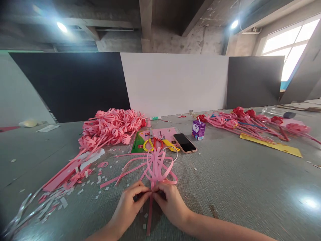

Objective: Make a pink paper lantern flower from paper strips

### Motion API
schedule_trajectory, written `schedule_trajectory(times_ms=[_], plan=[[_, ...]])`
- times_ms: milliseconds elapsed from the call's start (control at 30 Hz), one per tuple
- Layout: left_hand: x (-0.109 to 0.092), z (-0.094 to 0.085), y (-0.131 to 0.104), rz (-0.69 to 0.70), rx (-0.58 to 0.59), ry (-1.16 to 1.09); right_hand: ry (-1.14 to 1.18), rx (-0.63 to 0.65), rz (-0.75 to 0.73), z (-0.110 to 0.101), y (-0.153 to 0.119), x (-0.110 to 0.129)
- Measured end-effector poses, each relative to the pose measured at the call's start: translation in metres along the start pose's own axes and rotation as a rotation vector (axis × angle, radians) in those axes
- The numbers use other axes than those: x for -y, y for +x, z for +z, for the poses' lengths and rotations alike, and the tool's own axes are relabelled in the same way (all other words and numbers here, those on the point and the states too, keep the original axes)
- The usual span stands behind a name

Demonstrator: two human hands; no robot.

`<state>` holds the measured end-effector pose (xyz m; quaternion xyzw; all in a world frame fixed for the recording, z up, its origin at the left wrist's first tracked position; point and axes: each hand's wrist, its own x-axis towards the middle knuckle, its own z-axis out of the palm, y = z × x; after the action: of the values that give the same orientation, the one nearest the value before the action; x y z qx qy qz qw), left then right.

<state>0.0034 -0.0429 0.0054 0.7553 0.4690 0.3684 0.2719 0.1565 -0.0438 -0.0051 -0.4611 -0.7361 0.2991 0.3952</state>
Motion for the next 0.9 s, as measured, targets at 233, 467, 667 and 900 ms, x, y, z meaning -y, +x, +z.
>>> schedule_trajectory(times_ms=[233,467,667,900], plan=[[0.005,0.002,0.002,-0.075,0.028,-0.132,-0.005,0.006,0.021,0.0,-0.001,0.0],[0.002,-0.005,0.0,-0.159,0.01,-0.37,0.028,-0.022,0.083,0.001,-0.001,-0.003],[-0.005,-0.007,-0.005,-0.034,0.199,-0.319,0.095,-0.051,0.107,0.001,0.0,-0.007],[-0.006,-0.004,-0.007,-0.003,0.198,-0.292,0.232,-0.07,0.083,0.005,-0.001,-0.01]])
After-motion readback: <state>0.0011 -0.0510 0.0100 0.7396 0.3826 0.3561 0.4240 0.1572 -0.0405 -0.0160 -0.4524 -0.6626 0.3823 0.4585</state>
